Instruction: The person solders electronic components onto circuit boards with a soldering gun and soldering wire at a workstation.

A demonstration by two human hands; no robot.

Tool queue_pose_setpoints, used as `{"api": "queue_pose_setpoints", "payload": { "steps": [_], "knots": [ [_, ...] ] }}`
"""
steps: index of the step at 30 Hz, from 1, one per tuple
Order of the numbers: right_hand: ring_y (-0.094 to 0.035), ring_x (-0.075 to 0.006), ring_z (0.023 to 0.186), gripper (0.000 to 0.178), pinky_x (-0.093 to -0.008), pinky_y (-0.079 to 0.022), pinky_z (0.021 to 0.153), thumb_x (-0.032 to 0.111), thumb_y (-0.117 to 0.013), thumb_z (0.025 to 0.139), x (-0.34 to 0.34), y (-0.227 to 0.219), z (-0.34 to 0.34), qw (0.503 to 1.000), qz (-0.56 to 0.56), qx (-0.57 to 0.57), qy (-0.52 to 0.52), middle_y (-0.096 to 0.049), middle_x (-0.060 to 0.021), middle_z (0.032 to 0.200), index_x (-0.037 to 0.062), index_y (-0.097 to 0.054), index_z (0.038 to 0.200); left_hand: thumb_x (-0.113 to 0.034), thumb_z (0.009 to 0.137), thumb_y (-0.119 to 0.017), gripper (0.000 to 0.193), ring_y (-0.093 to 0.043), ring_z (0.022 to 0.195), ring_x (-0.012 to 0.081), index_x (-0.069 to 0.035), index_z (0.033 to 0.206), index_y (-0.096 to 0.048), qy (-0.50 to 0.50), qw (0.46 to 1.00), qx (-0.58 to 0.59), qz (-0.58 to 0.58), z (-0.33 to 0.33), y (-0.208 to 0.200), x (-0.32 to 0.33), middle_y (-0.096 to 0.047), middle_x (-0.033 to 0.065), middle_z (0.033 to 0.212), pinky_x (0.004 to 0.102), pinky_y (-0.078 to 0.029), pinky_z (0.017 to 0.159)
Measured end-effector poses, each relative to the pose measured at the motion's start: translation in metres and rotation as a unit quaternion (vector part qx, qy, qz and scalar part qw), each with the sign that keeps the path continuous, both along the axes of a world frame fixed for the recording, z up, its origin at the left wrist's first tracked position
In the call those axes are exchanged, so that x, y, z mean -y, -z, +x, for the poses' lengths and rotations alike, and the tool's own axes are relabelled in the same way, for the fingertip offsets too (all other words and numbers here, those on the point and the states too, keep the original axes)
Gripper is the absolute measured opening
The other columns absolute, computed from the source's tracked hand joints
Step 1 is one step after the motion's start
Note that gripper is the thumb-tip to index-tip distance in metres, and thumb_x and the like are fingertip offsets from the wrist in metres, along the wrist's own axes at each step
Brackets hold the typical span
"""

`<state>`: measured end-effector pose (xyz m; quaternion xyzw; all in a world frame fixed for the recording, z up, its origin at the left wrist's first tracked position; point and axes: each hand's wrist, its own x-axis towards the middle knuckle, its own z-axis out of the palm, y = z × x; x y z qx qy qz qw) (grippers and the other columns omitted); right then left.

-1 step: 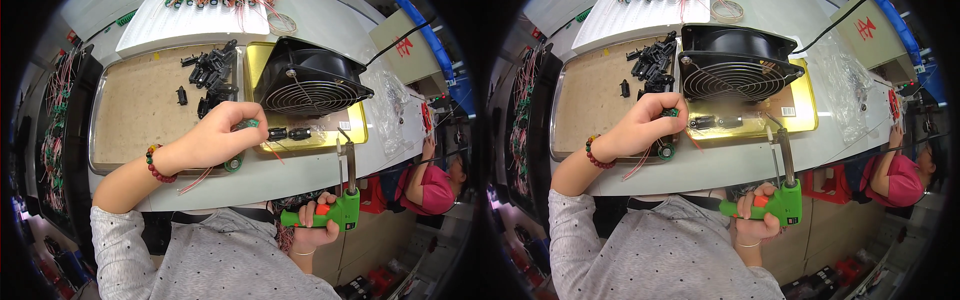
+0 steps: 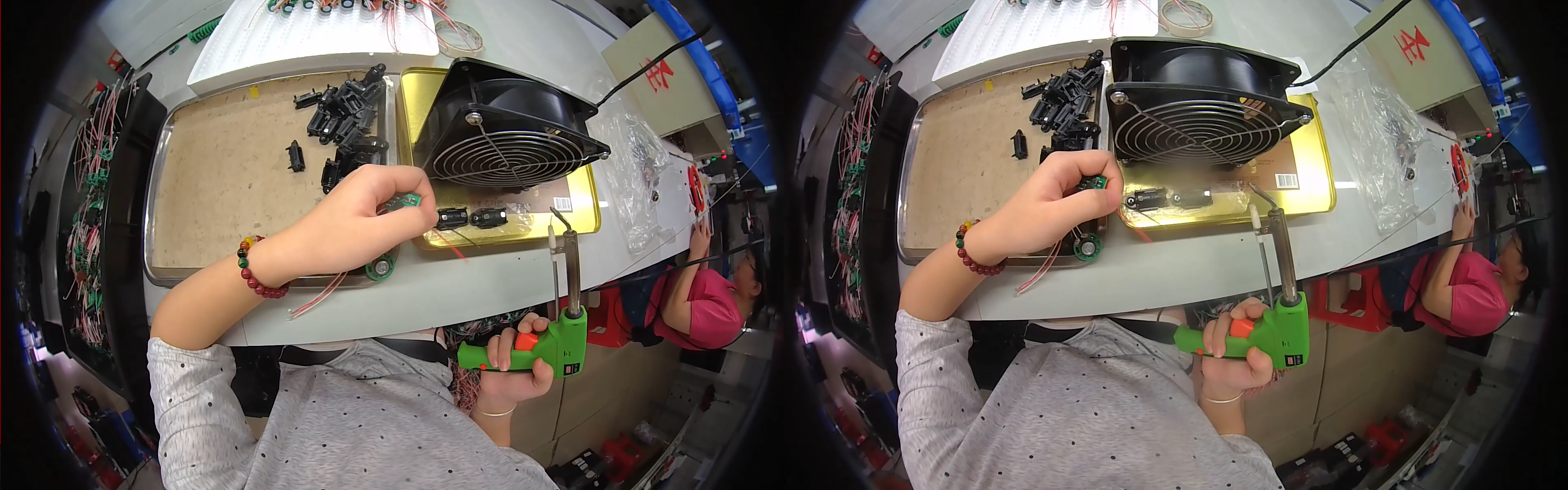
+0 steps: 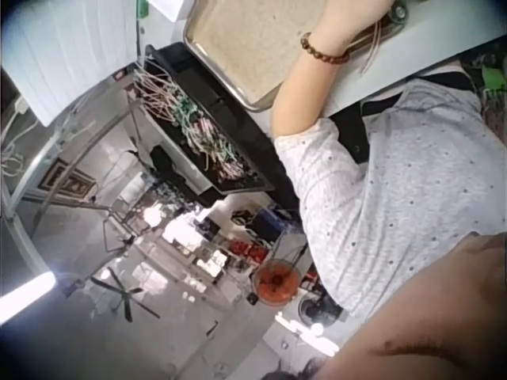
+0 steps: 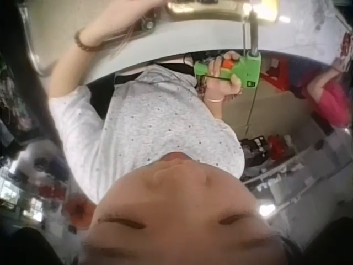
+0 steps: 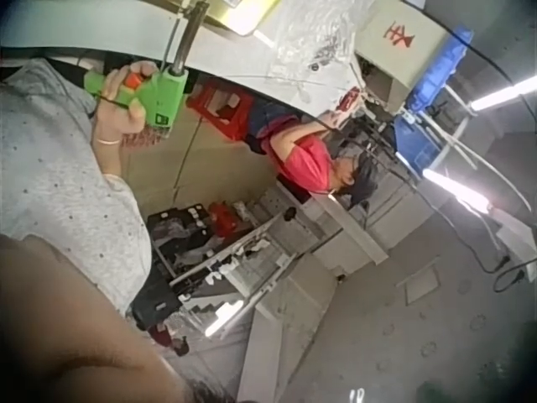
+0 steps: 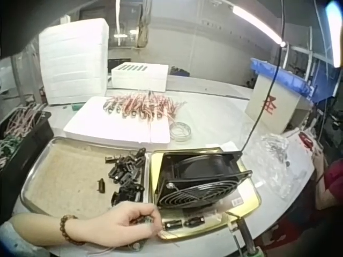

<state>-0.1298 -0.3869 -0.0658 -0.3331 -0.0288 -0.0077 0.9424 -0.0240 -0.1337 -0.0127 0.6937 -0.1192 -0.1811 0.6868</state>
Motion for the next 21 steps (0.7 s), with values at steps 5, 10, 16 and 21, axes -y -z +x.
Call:
{"api": "queue_pose_setpoints", "payload": {
  "steps": [5,10,16,21],
  "knots": [
    [-0.041,-0.0146,0.048,0.044,-0.0275,-0.035,0.044,0.020,-0.053,0.068,-0.004,0.000,-0.005,0.999,-0.032,-0.014,0.019,-0.045,-0.0100,0.097,-0.0009,-0.042,0.105,-0.010,0.081,-0.050,0.014,-0.045,0.059,0.0036,-0.001,0.071,-0.047,-0.019,0.999,-0.016,0.030,0.002,0.005,0.004,-0.048,-0.0005,0.066,0.0196,-0.038,0.053],
    [-0.041,-0.0156,0.045,0.044,-0.0283,-0.034,0.043,0.021,-0.053,0.066,-0.013,-0.003,-0.010,0.994,-0.102,-0.026,0.031,-0.046,-0.0105,0.095,-0.0014,-0.043,0.103,-0.017,0.073,-0.053,0.020,-0.038,0.049,0.0107,0.002,0.068,-0.049,-0.104,0.989,0.087,0.061,0.002,0.013,0.008,-0.041,0.0074,0.050,0.0271,-0.033,0.045],
    [-0.041,-0.0161,0.044,0.043,-0.0292,-0.034,0.043,0.024,-0.051,0.067,-0.017,-0.005,-0.017,0.991,-0.111,-0.070,0.003,-0.047,-0.0109,0.095,-0.0021,-0.043,0.101,-0.017,0.072,-0.053,0.020,-0.040,0.049,0.0134,0.002,0.067,-0.048,-0.102,0.990,0.086,0.050,0.004,0.013,0.014,-0.043,0.0093,0.051,0.0287,-0.034,0.046],
    [-0.041,-0.0154,0.046,0.041,-0.0287,-0.035,0.044,0.023,-0.050,0.071,-0.026,0.000,-0.023,0.991,-0.099,-0.086,0.007,-0.048,-0.0088,0.090,-0.0017,-0.043,0.103,-0.017,0.071,-0.053,0.021,-0.040,0.048,0.0159,0.003,0.066,-0.046,-0.101,0.987,0.101,0.079,0.006,0.014,0.012,-0.043,0.0117,0.051,0.0296,-0.034,0.046]
  ]
}}
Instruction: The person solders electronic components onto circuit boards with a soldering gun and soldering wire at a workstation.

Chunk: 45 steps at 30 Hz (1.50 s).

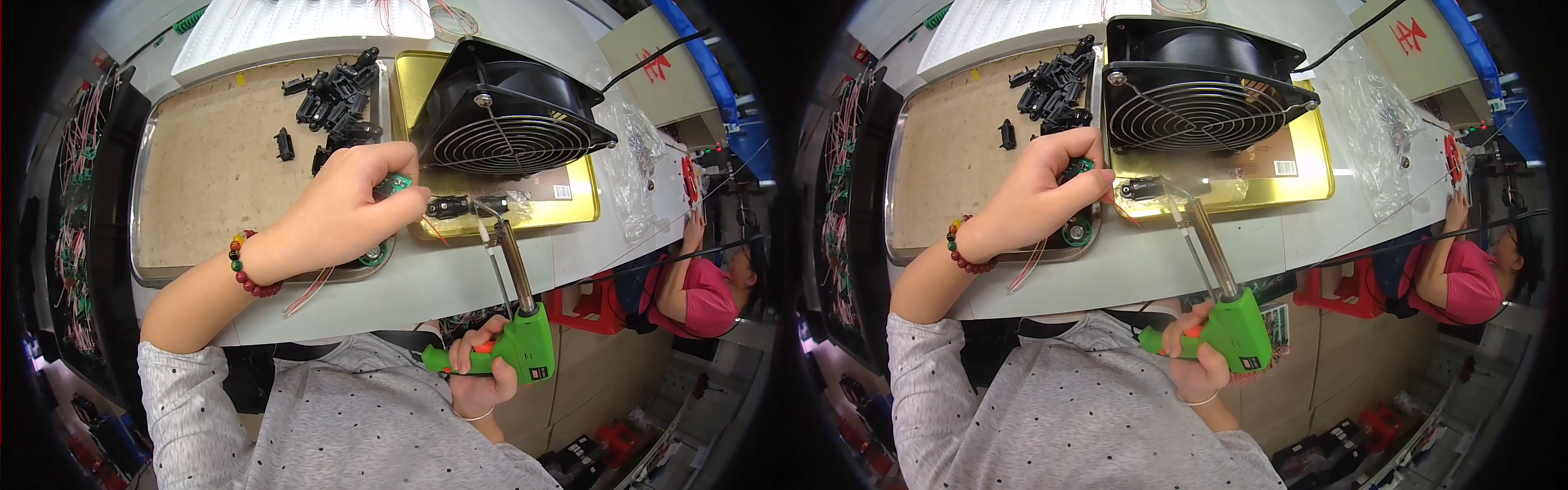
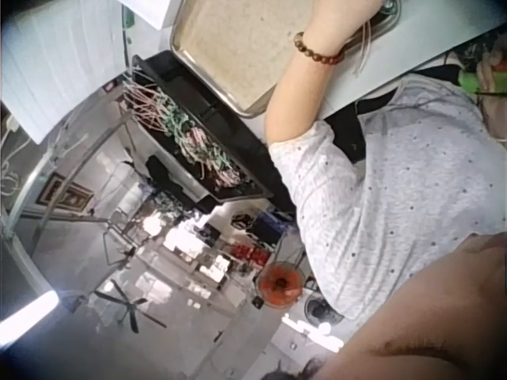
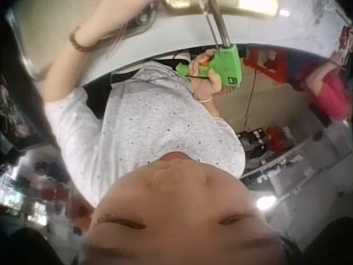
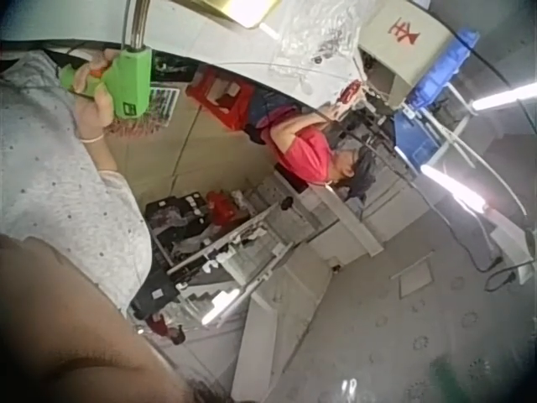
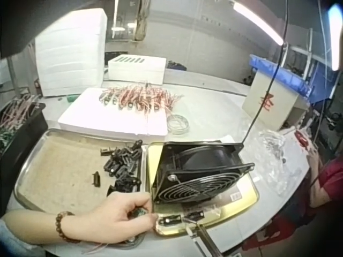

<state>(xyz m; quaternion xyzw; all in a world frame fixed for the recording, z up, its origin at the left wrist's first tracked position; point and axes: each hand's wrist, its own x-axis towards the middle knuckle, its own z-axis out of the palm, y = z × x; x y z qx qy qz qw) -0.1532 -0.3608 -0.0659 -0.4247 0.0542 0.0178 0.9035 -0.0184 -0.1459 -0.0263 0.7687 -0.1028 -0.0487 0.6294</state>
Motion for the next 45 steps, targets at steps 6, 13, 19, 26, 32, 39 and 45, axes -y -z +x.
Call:
{"api": "queue_pose_setpoints", "payload": {
  "steps": [6,13,19,26,32,39,45],
  "knots": [
    [-0.040,-0.0140,0.048,0.042,-0.0275,-0.034,0.044,0.025,-0.049,0.074,-0.006,-0.005,-0.001,1.000,-0.008,-0.001,-0.009,-0.046,-0.0073,0.082,-0.0004,-0.041,0.106,-0.014,0.075,-0.052,0.018,-0.041,0.053,0.0098,0.002,0.068,-0.047,0.029,0.999,-0.011,0.029,0.000,-0.007,-0.006,-0.047,0.0067,0.058,0.0246,-0.034,0.048],
    [-0.040,-0.0137,0.048,0.041,-0.0269,-0.034,0.045,0.024,-0.048,0.075,-0.004,-0.009,0.000,1.000,-0.009,-0.004,-0.008,-0.047,-0.0066,0.078,-0.0006,-0.041,0.107,-0.019,0.070,-0.052,0.024,-0.039,0.043,0.0168,0.003,0.066,-0.046,-0.002,1.000,0.004,0.011,0.000,-0.003,0.001,-0.040,0.0142,0.047,0.0313,-0.031,0.042],
    [-0.040,-0.0136,0.049,0.041,-0.0266,-0.034,0.045,0.024,-0.048,0.075,-0.005,-0.010,0.000,0.999,-0.042,-0.014,0.001,-0.048,-0.0062,0.077,-0.0013,-0.041,0.107,-0.010,0.078,-0.052,0.014,-0.042,0.056,0.0028,0.001,0.070,-0.048,0.044,0.997,-0.024,0.051,0.001,-0.012,-0.002,-0.051,0.0002,0.062,0.0189,-0.035,0.049],
    [-0.041,-0.0131,0.049,0.041,-0.0267,-0.034,0.045,0.024,-0.048,0.074,-0.006,-0.013,0.001,0.999,-0.036,-0.030,0.009,-0.049,-0.0054,0.078,-0.0006,-0.041,0.106,-0.010,0.078,-0.052,0.014,-0.043,0.057,0.0029,0.001,0.070,-0.048,0.040,0.998,-0.026,0.046,0.002,-0.011,-0.002,-0.051,0.0004,0.062,0.0189,-0.035,0.049],
    [-0.042,-0.0135,0.049,0.042,-0.0272,-0.035,0.045,0.024,-0.049,0.072,0.000,-0.014,0.003,0.999,-0.024,-0.035,0.001,-0.050,-0.0058,0.084,0.0009,-0.041,0.106,-0.011,0.077,-0.052,0.014,-0.042,0.057,0.0030,0.001,0.069,-0.048,0.041,0.998,-0.013,0.048,0.004,-0.012,0.002,-0.050,-0.0004,0.061,0.0194,-0.035,0.049],
    [-0.044,-0.0146,0.049,0.046,-0.0280,-0.036,0.045,0.023,-0.052,0.071,0.005,-0.013,0.006,1.000,-0.001,0.006,0.002,-0.049,-0.0069,0.104,0.0040,-0.040,0.110,-0.013,0.076,-0.053,0.016,-0.038,0.056,0.0030,0.000,0.069,-0.046,0.038,0.998,-0.007,0.040,0.006,-0.013,0.005,-0.044,-0.0021,0.058,0.0199,-0.032,0.047],
    [-0.043,-0.0146,0.049,0.046,-0.0283,-0.036,0.044,0.023,-0.053,0.070,0.007,-0.015,0.009,1.000,0.005,-0.004,0.000,-0.048,-0.0069,0.103,0.0041,-0.039,0.111,-0.013,0.076,-0.053,0.018,-0.036,0.055,0.0028,0.000,0.067,-0.044,0.034,0.999,-0.002,0.026,0.007,-0.013,0.008,-0.042,-0.0025,0.057,0.0200,-0.031,0.046]
  ]
}}
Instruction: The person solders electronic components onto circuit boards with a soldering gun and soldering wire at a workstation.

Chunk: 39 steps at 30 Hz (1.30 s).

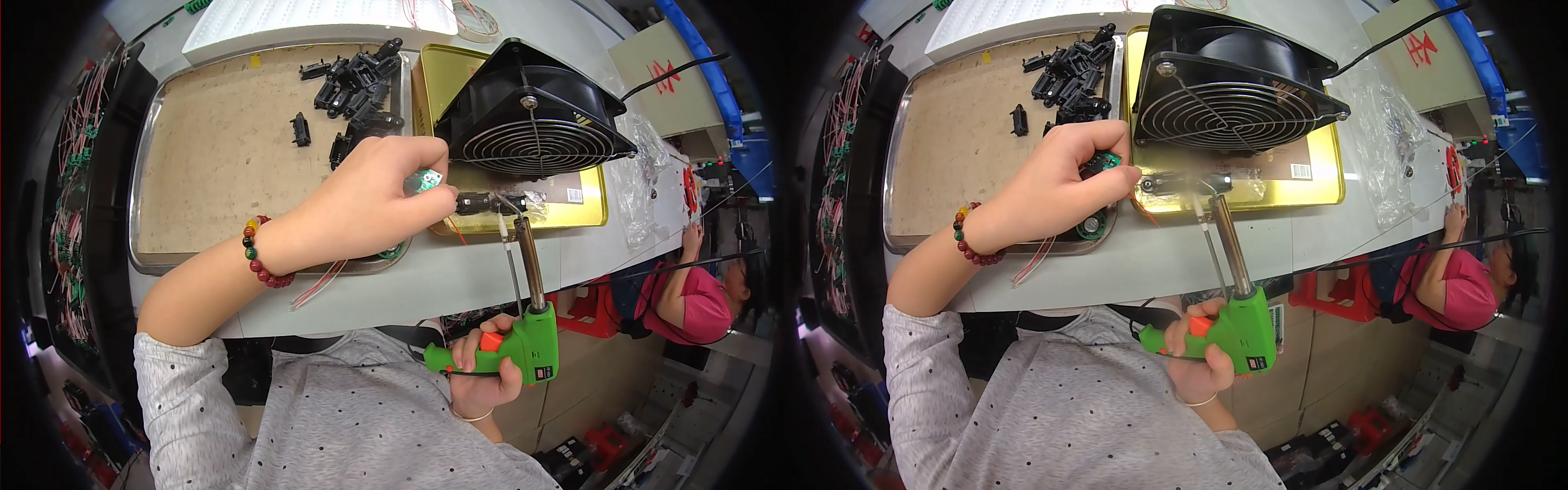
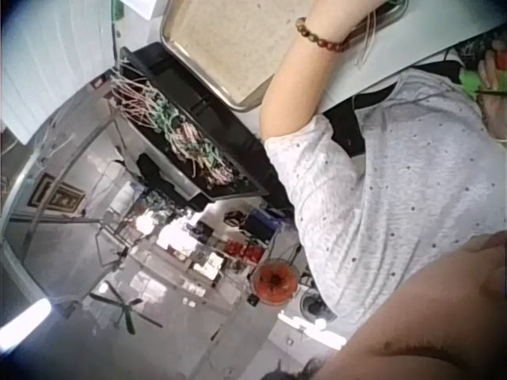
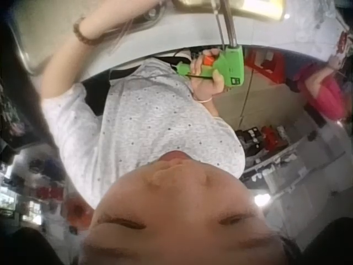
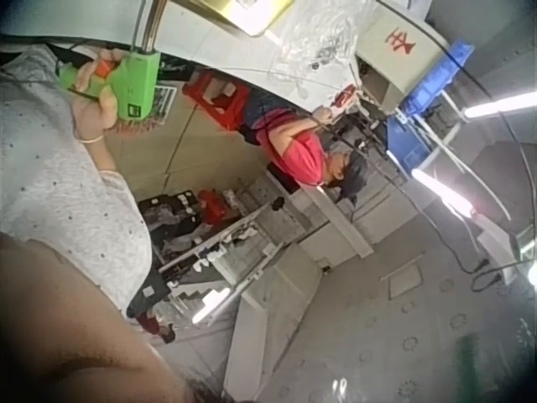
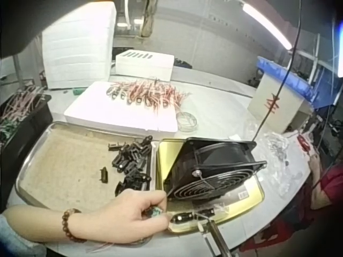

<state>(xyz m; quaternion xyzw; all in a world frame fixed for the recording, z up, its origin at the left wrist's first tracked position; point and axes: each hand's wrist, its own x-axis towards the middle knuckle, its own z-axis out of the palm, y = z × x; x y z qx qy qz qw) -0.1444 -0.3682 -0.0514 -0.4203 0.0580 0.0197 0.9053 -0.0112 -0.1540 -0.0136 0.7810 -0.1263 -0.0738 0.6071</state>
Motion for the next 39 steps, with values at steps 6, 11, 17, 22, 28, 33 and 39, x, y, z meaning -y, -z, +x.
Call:
{"api": "queue_pose_setpoints", "payload": {
  "steps": [6,11,17,22,28,33,39],
  "knots": [
    [-0.043,-0.0146,0.048,0.046,-0.0283,-0.035,0.044,0.023,-0.053,0.070,0.005,-0.002,0.003,1.000,0.000,-0.003,-0.001,-0.048,-0.0075,0.103,0.0042,-0.040,0.110,-0.013,0.076,-0.054,0.019,-0.035,0.054,0.0031,0.000,0.067,-0.043,-0.003,1.000,-0.001,0.005,0.002,-0.002,0.004,-0.041,-0.0022,0.056,0.0204,-0.030,0.045],
    [-0.043,-0.0148,0.048,0.046,-0.0283,-0.035,0.044,0.023,-0.052,0.070,0.007,-0.002,0.004,1.000,-0.004,-0.011,0.001,-0.048,-0.0088,0.103,0.0034,-0.040,0.109,-0.014,0.075,-0.054,0.020,-0.034,0.053,0.0033,0.000,0.066,-0.042,-0.004,1.000,0.002,0.004,0.003,-0.003,0.007,-0.040,-0.0022,0.055,0.0208,-0.029,0.045],
    [-0.043,-0.0149,0.048,0.047,-0.0283,-0.035,0.044,0.023,-0.052,0.070,0.008,-0.001,0.005,1.000,-0.007,-0.013,0.001,-0.048,-0.0099,0.103,0.0022,-0.040,0.109,-0.013,0.074,-0.053,0.019,-0.034,0.053,0.0034,0.000,0.066,-0.042,-0.004,1.000,0.009,0.002,0.004,-0.001,0.009,-0.039,-0.0021,0.055,0.0210,-0.029,0.045],
    [-0.042,-0.0148,0.048,0.047,-0.0278,-0.035,0.044,0.023,-0.052,0.070,0.009,-0.004,0.010,1.000,-0.006,0.002,-0.005,-0.048,-0.0106,0.104,0.0021,-0.039,0.109,-0.014,0.075,-0.053,0.019,-0.034,0.054,0.0039,0.000,0.068,-0.044,0.000,0.999,0.034,0.002,0.005,0.002,0.008,-0.040,-0.0007,0.057,0.0205,-0.029,0.044],
    [-0.042,-0.0144,0.047,0.047,-0.0272,-0.035,0.043,0.023,-0.052,0.070,0.013,-0.002,0.012,1.000,-0.001,0.005,0.008,-0.049,-0.0106,0.104,0.0016,-0.039,0.110,-0.011,0.075,-0.058,0.014,-0.043,0.054,0.0134,-0.002,0.073,-0.047,0.033,0.989,0.122,0.083,0.008,-0.011,0.005,-0.046,0.0046,0.065,0.0269,-0.037,0.049],
    [-0.041,-0.0138,0.046,0.047,-0.0264,-0.034,0.042,0.024,-0.052,0.070,0.014,0.000,0.012,1.000,0.008,0.020,0.013,-0.049,-0.0101,0.102,0.0001,-0.040,0.109,-0.008,0.070,-0.060,0.010,-0.049,0.064,0.0196,-0.005,0.075,-0.051,0.076,0.921,0.315,0.216,0.009,-0.015,-0.004,-0.048,0.0050,0.076,0.0293,-0.041,0.055],
    [-0.040,-0.0129,0.046,0.047,-0.0255,-0.034,0.042,0.025,-0.052,0.070,0.011,0.000,0.013,1.000,0.001,0.011,0.024,-0.049,-0.0099,0.102,0.0001,-0.040,0.108,-0.008,0.060,-0.060,0.014,-0.049,0.073,0.0197,-0.009,0.073,-0.055,-0.016,0.845,0.448,0.292,0.012,-0.006,-0.001,-0.045,0.0040,0.077,0.0308,-0.040,0.061]
  ]
}}
